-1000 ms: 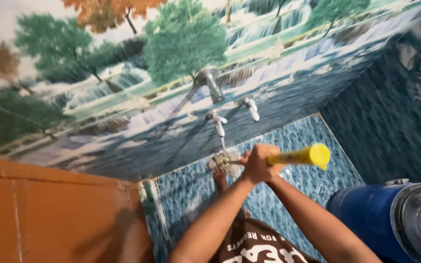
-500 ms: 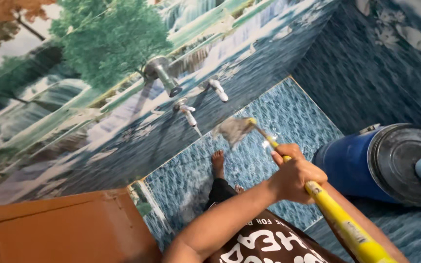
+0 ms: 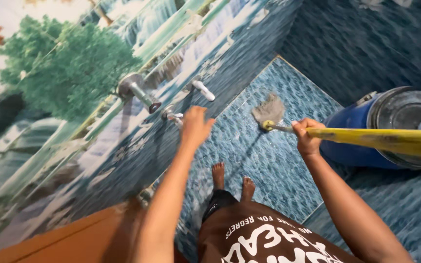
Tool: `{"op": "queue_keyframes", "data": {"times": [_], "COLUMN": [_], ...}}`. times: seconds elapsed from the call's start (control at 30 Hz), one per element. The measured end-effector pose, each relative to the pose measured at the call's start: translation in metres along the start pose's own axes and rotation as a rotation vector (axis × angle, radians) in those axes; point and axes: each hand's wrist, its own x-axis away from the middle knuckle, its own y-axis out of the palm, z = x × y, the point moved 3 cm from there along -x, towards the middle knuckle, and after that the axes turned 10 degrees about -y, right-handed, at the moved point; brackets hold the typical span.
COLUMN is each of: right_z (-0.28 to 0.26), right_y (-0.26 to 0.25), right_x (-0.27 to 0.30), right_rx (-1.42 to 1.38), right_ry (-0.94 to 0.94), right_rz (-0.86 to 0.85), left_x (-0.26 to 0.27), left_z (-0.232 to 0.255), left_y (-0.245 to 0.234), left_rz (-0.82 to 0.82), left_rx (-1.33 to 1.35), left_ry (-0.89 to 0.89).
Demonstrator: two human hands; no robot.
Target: The person mops the floor of a small bathroom area with a yellow-handled mop and then uses a container to pour water onto the floor.
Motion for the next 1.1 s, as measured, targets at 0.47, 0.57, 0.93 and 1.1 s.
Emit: {"op": "queue_keyframes", "data": {"times": [0.47,0.57,0.93,1.1], "right_z": [-0.113,-0.11,0.007,0.016], "right_y": [0.067,0.069,0.118,0.116], "right_x": [0.031,0.042,0.108,0.08], "right_rx": [-0.715,-0.701,-0.033,0.01], "right_ry": [0.155,0.2,0.129,0.387], "right_rz": [0.013,-0.02,-0.073,-0.027], "left_x": [-0.01,-0.012,-0.007,-0.001], "left_z": [-0.162,-0.156,0.181,0.281], "left_y": [0.04,0.017,-0.101,-0.115], "left_rz": [-0.199,-0.221,-0.747,-0.794], "left_rx": [-0.357,-0.219,1.058,0.986], "left_ry": [0.267,0.258,0.583,0.506]}}
